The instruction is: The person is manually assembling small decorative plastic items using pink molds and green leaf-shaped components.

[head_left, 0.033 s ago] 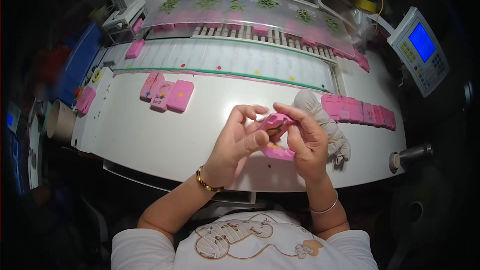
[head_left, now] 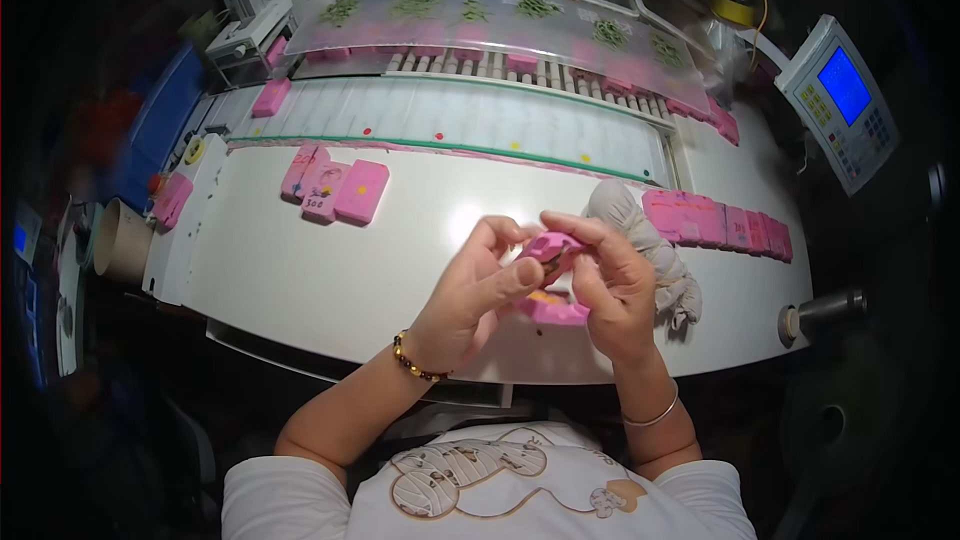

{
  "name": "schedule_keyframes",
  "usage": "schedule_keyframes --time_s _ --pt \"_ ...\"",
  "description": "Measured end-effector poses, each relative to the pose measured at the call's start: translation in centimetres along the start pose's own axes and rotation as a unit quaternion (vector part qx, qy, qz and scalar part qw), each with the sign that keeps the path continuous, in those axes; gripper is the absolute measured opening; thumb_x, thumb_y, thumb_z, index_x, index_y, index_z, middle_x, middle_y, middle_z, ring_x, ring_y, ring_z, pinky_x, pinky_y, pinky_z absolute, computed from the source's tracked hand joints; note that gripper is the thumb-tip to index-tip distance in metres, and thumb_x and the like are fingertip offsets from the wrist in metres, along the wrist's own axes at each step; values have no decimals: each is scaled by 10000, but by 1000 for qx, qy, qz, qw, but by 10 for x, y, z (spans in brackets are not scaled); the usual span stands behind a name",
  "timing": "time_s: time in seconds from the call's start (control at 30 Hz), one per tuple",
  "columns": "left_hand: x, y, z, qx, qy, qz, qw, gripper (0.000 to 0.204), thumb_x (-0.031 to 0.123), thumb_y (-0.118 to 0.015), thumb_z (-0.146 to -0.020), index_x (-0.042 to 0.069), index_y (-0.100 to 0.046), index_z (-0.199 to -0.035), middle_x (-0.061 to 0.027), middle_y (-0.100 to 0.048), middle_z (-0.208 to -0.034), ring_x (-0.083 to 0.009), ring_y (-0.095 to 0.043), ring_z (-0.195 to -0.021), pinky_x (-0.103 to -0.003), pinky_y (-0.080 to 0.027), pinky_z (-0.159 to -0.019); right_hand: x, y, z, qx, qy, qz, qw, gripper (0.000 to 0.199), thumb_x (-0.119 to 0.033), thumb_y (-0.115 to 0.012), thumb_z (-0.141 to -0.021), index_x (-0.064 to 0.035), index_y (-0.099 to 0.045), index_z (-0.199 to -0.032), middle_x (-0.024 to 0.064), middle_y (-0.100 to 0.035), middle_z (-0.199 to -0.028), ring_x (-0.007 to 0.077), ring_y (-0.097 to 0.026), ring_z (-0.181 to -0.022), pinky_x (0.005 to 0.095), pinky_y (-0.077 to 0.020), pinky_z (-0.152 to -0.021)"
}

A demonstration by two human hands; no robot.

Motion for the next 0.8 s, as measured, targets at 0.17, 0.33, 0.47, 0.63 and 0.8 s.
schedule_keyframes --time_s 0.17,0.33,0.47,0.63,0.8 --pt "-14 21 -8 82 74 1 994 335 389 -601 -946 63 -604 -1022 -56 -642 -884 -166 -635 -797 -299 -529 -678 -22 -28 1 -71 117 152 979 491 -83 -670 -820 -14 -568 -1295 120 -574 -1109 249 -531 -1022 341 -440 -891" --pt "-1 18 -11 128 57 71 988 191 260 -589 -949 70 -573 -933 -46 -602 -805 -123 -579 -642 -262 -481 -548 -39 -38 11 -15 208 280 937 679 -174 -798 -748 -40 -511 -1349 147 -527 -1231 314 -495 -1123 403 -433 -926" --pt "6 31 -14 125 -18 -20 992 187 235 -554 -947 71 -549 -856 -31 -577 -763 -111 -560 -628 -253 -473 -550 -46 -35 12 14 270 358 894 428 -111 -783 -748 -87 -662 -1158 122 -589 -1156 299 -546 -1035 388 -445 -878" --pt "20 23 -14 131 -45 -185 973 196 207 -489 -961 73 -526 -822 -21 -570 -758 -90 -530 -624 -251 -476 -581 -49 -30 8 25 277 315 908 266 -27 -773 -726 -87 -682 -968 80 -599 -1021 272 -547 -943 375 -446 -798" --pt "30 46 -22 209 -77 -42 974 330 388 -511 -1001 84 -458 -882 -42 -516 -706 -134 -545 -526 -246 -438 -443 -53 -15 3 24 215 188 958 243 28 -761 -722 -71 -674 -926 68 -597 -925 241 -543 -845 349 -438 -727"
Point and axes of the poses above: each hand's wrist, its own z-axis away from the middle knuckle, its own y-axis out of the back of the hand, x = y × z, the point moved 8 cm from there along -z, towards the middle knuckle
